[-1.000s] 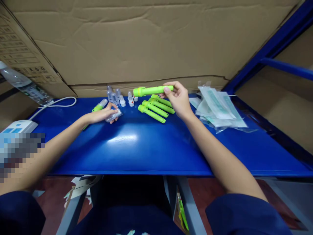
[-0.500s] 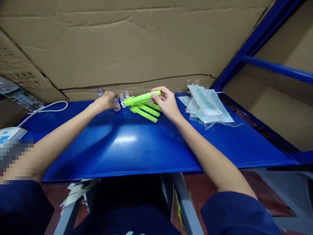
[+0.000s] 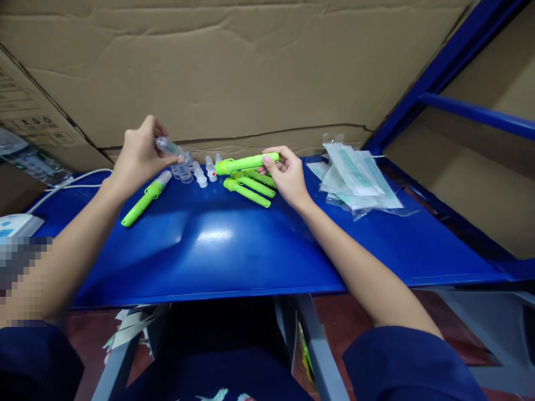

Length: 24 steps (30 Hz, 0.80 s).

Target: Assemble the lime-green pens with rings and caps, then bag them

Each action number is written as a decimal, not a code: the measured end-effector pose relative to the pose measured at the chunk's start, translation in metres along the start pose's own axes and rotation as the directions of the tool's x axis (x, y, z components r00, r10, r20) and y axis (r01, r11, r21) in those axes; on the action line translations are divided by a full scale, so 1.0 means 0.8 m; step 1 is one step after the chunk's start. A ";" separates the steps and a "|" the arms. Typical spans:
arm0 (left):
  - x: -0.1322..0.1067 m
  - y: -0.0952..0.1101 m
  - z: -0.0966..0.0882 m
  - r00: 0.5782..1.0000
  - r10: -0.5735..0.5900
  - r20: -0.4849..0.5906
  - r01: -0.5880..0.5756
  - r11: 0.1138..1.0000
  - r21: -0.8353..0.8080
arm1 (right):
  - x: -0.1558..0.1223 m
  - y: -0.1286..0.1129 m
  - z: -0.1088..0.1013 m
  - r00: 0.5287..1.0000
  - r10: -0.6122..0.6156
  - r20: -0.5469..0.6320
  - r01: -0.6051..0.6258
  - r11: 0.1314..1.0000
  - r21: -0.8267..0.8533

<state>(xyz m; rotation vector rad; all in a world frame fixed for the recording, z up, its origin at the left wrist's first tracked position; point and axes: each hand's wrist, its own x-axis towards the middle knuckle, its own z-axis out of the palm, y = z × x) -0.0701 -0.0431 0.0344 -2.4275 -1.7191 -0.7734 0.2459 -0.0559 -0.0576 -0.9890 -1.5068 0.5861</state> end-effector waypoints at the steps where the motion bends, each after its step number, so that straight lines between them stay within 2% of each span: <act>1: -0.006 -0.010 0.001 0.998 -0.020 0.065 0.019 1.000 0.020 | 0.000 0.000 0.001 1.000 -0.004 -0.009 0.004 1.000 -0.001; 4: -0.017 -0.043 0.022 0.954 -0.107 0.281 0.086 0.993 0.087 | -0.005 -0.002 0.008 1.000 0.000 -0.004 0.000 1.000 -0.018; 6: -0.019 -0.058 0.040 0.931 -0.139 0.338 0.116 0.989 0.086 | -0.010 -0.006 0.015 1.000 0.009 0.020 -0.008 0.999 -0.034; 8: -0.022 -0.062 0.050 0.932 -0.183 0.313 0.159 0.982 0.102 | -0.017 -0.012 0.022 0.999 0.005 0.043 -0.002 0.998 -0.061; 11: -0.031 -0.057 0.052 0.968 -0.184 0.170 0.156 0.974 0.166 | -0.026 -0.020 0.025 0.992 -0.067 0.104 0.088 0.972 -0.216; 14: -0.044 -0.057 0.047 0.982 -0.156 0.103 0.125 0.958 0.257 | -0.029 -0.026 0.021 0.951 -0.172 0.257 0.277 0.844 -0.459; 16: -0.049 -0.067 0.047 0.977 -0.184 0.109 0.145 0.945 0.295 | -0.030 -0.027 0.017 0.912 -0.169 0.374 0.369 0.737 -0.567; 18: -0.050 -0.081 0.048 0.954 -0.257 0.156 0.203 0.934 0.295 | -0.032 -0.026 0.017 0.882 -0.094 0.462 0.406 0.648 -0.645; 21: -0.049 -0.100 0.046 0.897 -0.348 0.272 0.280 0.924 0.259 | -0.034 -0.023 0.020 0.846 0.063 0.530 0.418 0.539 -0.732; 24: -0.051 -0.108 0.035 0.879 -0.341 0.332 0.263 0.929 0.260 | -0.034 -0.016 0.021 0.817 0.158 0.554 0.423 0.487 -0.764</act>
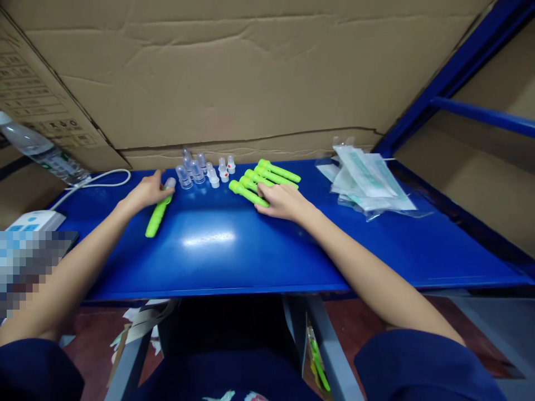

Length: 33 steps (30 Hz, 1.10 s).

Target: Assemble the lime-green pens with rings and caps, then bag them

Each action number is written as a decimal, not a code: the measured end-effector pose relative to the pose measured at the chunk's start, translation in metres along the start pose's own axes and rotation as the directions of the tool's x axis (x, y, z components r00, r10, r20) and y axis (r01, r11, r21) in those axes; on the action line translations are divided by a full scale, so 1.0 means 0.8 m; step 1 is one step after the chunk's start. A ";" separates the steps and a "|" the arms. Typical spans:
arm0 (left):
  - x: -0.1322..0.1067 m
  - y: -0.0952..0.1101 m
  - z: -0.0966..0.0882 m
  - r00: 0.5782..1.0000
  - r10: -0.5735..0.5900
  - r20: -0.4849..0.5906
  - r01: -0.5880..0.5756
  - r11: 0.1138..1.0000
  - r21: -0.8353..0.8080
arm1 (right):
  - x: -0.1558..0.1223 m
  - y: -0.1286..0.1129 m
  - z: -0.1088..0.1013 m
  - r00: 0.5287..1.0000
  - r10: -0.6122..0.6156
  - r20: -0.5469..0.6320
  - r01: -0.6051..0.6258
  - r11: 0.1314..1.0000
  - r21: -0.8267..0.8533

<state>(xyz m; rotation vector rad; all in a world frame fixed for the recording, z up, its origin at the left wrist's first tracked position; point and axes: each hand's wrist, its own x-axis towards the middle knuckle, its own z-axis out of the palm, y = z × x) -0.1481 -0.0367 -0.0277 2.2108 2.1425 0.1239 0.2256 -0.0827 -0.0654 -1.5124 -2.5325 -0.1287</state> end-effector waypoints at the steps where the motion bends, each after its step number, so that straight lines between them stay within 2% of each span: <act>1: -0.004 -0.003 -0.004 0.999 0.021 0.050 -0.021 1.000 -0.014 | 0.001 0.003 0.002 1.000 0.001 0.009 -0.001 1.000 -0.013; 3: -0.015 -0.007 -0.013 0.975 0.080 0.207 -0.052 0.989 -0.139 | 0.002 0.009 0.003 1.000 0.018 0.005 -0.018 0.998 -0.052; 5: -0.028 -0.011 -0.019 0.927 0.178 0.331 -0.041 0.923 -0.382 | 0.003 0.010 0.000 0.998 0.059 -0.029 -0.062 0.993 -0.105; 8: -0.046 -0.012 -0.021 0.898 0.291 0.330 0.020 0.722 -0.692 | 0.003 -0.012 -0.014 0.981 0.126 -0.144 -0.141 0.985 -0.098; 10: -0.056 -0.007 -0.017 0.897 0.329 0.295 0.047 0.593 -0.804 | 0.002 -0.040 -0.025 0.978 0.133 -0.158 -0.128 0.991 0.045; 11: -0.060 -0.003 -0.014 0.898 0.343 0.276 0.052 0.540 -0.840 | 0.001 -0.055 -0.029 0.987 0.127 -0.099 -0.109 0.979 0.175; 12: -0.064 0.002 -0.010 0.905 0.347 0.248 0.049 0.494 -0.868 | 0.001 -0.068 -0.032 0.996 0.085 0.024 -0.088 0.932 0.353; 13: -0.067 0.008 -0.005 0.918 0.335 0.212 0.040 0.454 -0.890 | 0.002 -0.079 -0.034 0.984 0.031 0.177 -0.126 0.822 0.555; 15: -0.072 0.018 0.003 0.948 0.295 0.117 -0.012 0.402 -0.916 | 0.003 -0.093 -0.034 0.925 -0.082 0.372 -0.275 0.534 0.800; 16: -0.075 0.023 0.007 0.956 0.280 0.085 -0.041 0.416 -0.909 | 0.004 -0.095 -0.032 0.905 -0.115 0.409 -0.332 0.410 0.849; 17: -0.077 0.027 0.010 0.961 0.269 0.060 -0.067 0.438 -0.896 | 0.004 -0.095 -0.029 0.905 -0.120 0.409 -0.353 0.327 0.877; 18: -0.078 0.030 0.012 0.964 0.259 0.052 -0.079 0.470 -0.879 | 0.005 -0.094 -0.025 0.919 -0.105 0.380 -0.336 0.292 0.895; 19: -0.080 0.033 0.014 0.968 0.244 0.054 -0.078 0.502 -0.861 | 0.005 -0.092 -0.021 0.942 -0.077 0.326 -0.290 0.302 0.908; 20: -0.081 0.036 0.014 0.973 0.222 0.065 -0.064 0.527 -0.848 | 0.005 -0.089 -0.017 0.967 -0.045 0.249 -0.218 0.353 0.910; 22: -0.081 0.040 0.014 0.982 0.157 0.104 0.002 0.542 -0.840 | 0.005 -0.084 -0.010 1.000 -0.012 0.020 -0.010 0.546 0.838; 23: -0.080 0.043 0.014 0.984 0.119 0.130 0.048 0.528 -0.848 | 0.005 -0.080 -0.007 0.992 -0.032 -0.120 0.112 0.652 0.750; 25: -0.078 0.049 0.013 0.976 0.056 0.209 0.161 0.461 -0.873 | 0.007 -0.072 -0.004 0.917 -0.136 -0.375 0.329 0.789 0.519; 27: -0.078 0.056 0.012 0.948 0.020 0.319 0.289 0.371 -0.883 | 0.009 -0.063 -0.004 0.821 -0.252 -0.512 0.461 0.822 0.334; 28: -0.077 0.059 0.012 0.930 0.014 0.368 0.343 0.329 -0.880 | 0.011 -0.059 -0.005 0.792 -0.279 -0.543 0.488 0.824 0.289; 29: -0.077 0.061 0.012 0.915 0.013 0.402 0.381 0.295 -0.876 | 0.012 -0.056 -0.007 0.784 -0.276 -0.557 0.490 0.825 0.282; 30: -0.078 0.063 0.012 0.907 0.014 0.420 0.401 0.270 -0.875 | 0.012 -0.054 -0.008 0.798 -0.239 -0.552 0.468 0.824 0.319; 31: -0.078 0.064 0.012 0.907 0.012 0.421 0.405 0.251 -0.879 | 0.013 -0.053 -0.010 0.838 -0.173 -0.517 0.418 0.814 0.404; 33: -0.077 0.065 0.011 0.917 0.000 0.400 0.390 0.227 -0.892 | 0.012 -0.055 -0.015 0.948 -0.017 -0.317 0.232 0.717 0.657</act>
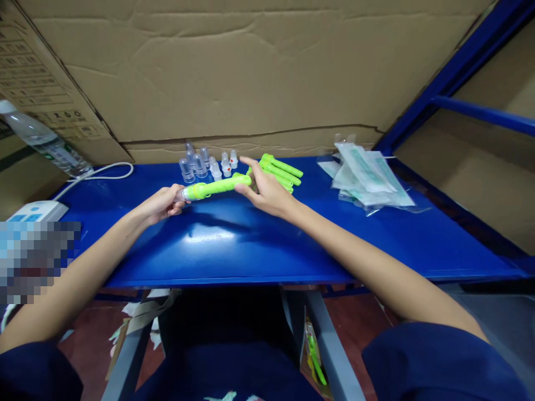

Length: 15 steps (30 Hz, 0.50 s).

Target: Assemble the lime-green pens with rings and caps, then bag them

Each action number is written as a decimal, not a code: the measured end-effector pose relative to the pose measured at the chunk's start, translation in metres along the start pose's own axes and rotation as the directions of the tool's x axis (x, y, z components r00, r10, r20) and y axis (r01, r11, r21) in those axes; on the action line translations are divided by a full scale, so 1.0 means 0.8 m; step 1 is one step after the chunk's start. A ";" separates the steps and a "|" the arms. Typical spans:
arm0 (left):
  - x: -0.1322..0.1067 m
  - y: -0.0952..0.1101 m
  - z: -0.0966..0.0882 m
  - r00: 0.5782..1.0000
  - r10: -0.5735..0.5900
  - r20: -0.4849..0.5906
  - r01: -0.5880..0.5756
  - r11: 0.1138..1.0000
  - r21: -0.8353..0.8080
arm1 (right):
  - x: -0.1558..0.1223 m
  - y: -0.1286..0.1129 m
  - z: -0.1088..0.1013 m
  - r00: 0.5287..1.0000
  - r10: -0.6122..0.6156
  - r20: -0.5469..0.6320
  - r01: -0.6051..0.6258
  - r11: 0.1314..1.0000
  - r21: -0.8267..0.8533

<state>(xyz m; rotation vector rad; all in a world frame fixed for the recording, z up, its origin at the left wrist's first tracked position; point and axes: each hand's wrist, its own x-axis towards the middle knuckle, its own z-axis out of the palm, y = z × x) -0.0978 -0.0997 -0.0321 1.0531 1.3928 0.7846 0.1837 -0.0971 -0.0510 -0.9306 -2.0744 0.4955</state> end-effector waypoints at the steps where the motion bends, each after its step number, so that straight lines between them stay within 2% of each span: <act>1: 0.001 0.001 0.000 1.000 0.003 -0.009 -0.003 1.000 -0.007 | 0.001 -0.003 0.000 0.990 0.128 0.065 -0.135 0.984 0.114; 3: 0.002 0.002 -0.002 1.000 -0.006 -0.023 0.005 1.000 -0.013 | 0.004 -0.012 -0.002 0.950 0.275 0.148 -0.309 0.899 0.312; 5: 0.005 0.002 -0.002 1.000 -0.004 -0.028 0.003 1.000 -0.008 | 0.009 -0.020 -0.005 0.927 0.348 0.140 -0.372 0.807 0.459; 8: 0.010 0.002 -0.002 0.999 0.025 -0.025 -0.025 1.000 -0.006 | 0.018 -0.025 -0.012 0.855 0.474 0.210 -0.508 0.689 0.516; 9: 0.012 0.001 -0.002 0.999 0.028 -0.021 -0.028 1.000 -0.009 | 0.020 -0.025 -0.014 0.843 0.487 0.230 -0.531 0.683 0.502; 10: 0.013 0.001 -0.001 1.000 0.025 -0.017 -0.025 1.000 -0.014 | 0.021 -0.024 -0.015 0.852 0.475 0.220 -0.517 0.700 0.492; 13: 0.016 0.001 0.000 1.000 0.004 -0.023 -0.005 0.999 -0.034 | 0.024 -0.017 -0.017 0.924 0.354 0.145 -0.378 0.792 0.479; 15: 0.016 0.001 0.001 0.999 -0.007 -0.037 0.005 0.999 -0.042 | 0.024 -0.012 -0.016 0.938 0.297 0.179 -0.346 0.845 0.408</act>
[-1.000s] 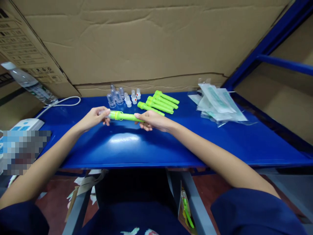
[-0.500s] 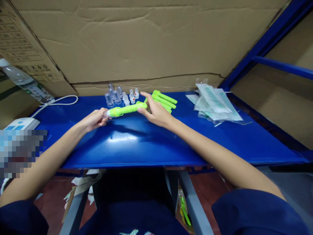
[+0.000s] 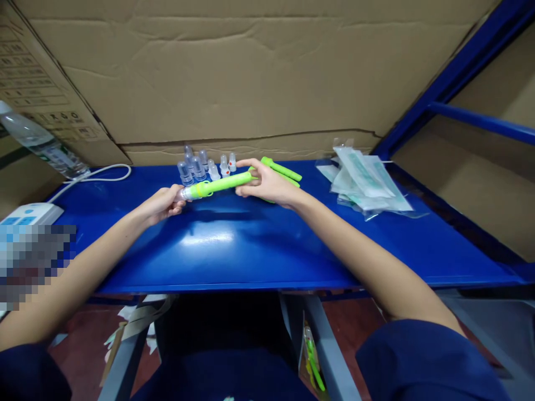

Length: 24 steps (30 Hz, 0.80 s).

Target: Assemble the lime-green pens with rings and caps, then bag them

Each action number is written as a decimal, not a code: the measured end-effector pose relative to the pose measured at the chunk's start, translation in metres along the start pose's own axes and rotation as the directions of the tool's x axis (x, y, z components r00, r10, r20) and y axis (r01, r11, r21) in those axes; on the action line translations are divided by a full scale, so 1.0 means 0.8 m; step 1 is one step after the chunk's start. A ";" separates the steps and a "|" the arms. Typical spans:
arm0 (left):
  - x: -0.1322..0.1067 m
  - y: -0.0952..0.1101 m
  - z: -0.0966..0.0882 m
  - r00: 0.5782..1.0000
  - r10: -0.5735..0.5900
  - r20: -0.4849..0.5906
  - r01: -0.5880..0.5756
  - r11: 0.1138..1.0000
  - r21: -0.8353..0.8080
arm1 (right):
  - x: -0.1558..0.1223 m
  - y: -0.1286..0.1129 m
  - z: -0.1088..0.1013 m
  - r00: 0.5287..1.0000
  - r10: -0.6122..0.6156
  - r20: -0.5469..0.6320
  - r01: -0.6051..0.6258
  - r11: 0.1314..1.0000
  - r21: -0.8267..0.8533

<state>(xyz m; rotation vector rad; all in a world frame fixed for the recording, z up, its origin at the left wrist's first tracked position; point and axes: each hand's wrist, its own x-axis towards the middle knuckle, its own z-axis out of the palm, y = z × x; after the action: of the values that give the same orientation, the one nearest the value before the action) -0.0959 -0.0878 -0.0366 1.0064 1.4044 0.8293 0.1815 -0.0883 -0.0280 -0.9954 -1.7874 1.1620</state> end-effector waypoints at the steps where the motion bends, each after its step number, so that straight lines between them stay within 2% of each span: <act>1: 0.000 0.000 0.001 1.000 -0.006 -0.003 0.006 1.000 -0.002 | 0.001 0.002 0.000 1.000 -0.017 0.020 0.019 0.996 -0.087; 3: 0.000 -0.001 0.002 1.000 -0.023 -0.004 0.023 1.000 -0.013 | 0.001 0.008 -0.001 0.986 -0.168 -0.005 0.158 0.938 -0.310; 4: 0.000 -0.003 0.002 1.000 -0.032 -0.001 0.032 0.999 -0.026 | 0.001 0.010 -0.003 0.953 -0.302 -0.028 0.263 0.867 -0.423; 6: 0.000 -0.006 0.001 0.999 -0.042 0.004 0.042 0.997 -0.060 | -0.001 0.017 -0.009 0.817 -0.576 -0.040 0.442 0.668 -0.599; 7: 0.001 -0.007 0.000 0.999 -0.039 0.002 0.039 0.997 -0.066 | -0.003 0.021 -0.013 0.744 -0.667 -0.032 0.490 0.578 -0.653; 8: 0.002 -0.008 -0.002 1.000 -0.024 -0.002 0.023 0.998 -0.055 | -0.004 0.025 -0.019 0.690 -0.724 -0.030 0.508 0.513 -0.692; 9: 0.003 -0.009 -0.004 1.000 0.014 -0.006 -0.014 1.000 -0.010 | -0.006 0.029 -0.024 0.655 -0.754 -0.041 0.502 0.475 -0.723; 11: 0.005 -0.006 -0.007 0.984 0.178 -0.032 -0.169 0.966 0.196 | -0.008 0.036 -0.036 0.630 -0.771 -0.093 0.448 0.459 -0.767; 12: 0.006 -0.003 -0.007 0.958 0.285 -0.036 -0.256 0.904 0.341 | -0.009 0.039 -0.041 0.631 -0.765 -0.125 0.416 0.471 -0.778; 14: 0.008 0.007 -0.002 0.883 0.470 -0.008 -0.357 0.681 0.639 | -0.011 0.042 -0.049 0.644 -0.746 -0.171 0.371 0.499 -0.783; 16: 0.010 0.020 0.008 0.852 0.519 0.064 -0.317 0.415 0.853 | -0.012 0.042 -0.053 0.654 -0.732 -0.189 0.348 0.514 -0.784; 18: 0.015 0.033 0.022 0.855 0.504 0.122 -0.233 0.163 0.959 | -0.014 0.041 -0.054 0.653 -0.732 -0.195 0.334 0.510 -0.793; 19: 0.018 0.039 0.029 0.858 0.496 0.135 -0.195 0.071 0.978 | -0.015 0.039 -0.054 0.648 -0.736 -0.194 0.333 0.503 -0.797; 21: 0.028 0.049 0.040 0.846 0.504 0.176 -0.180 -0.040 0.983 | -0.018 0.037 -0.054 0.630 -0.754 -0.184 0.347 0.486 -0.802; 24: 0.045 0.062 0.050 0.834 0.508 0.213 -0.191 -0.097 0.977 | -0.020 0.035 -0.054 0.622 -0.765 -0.163 0.371 0.473 -0.799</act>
<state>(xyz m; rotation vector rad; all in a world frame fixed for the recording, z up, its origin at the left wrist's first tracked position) -0.0497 -0.0382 -0.0084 2.6473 1.9679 0.0679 0.2323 -0.0806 -0.0444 -0.8188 -1.8832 -0.3080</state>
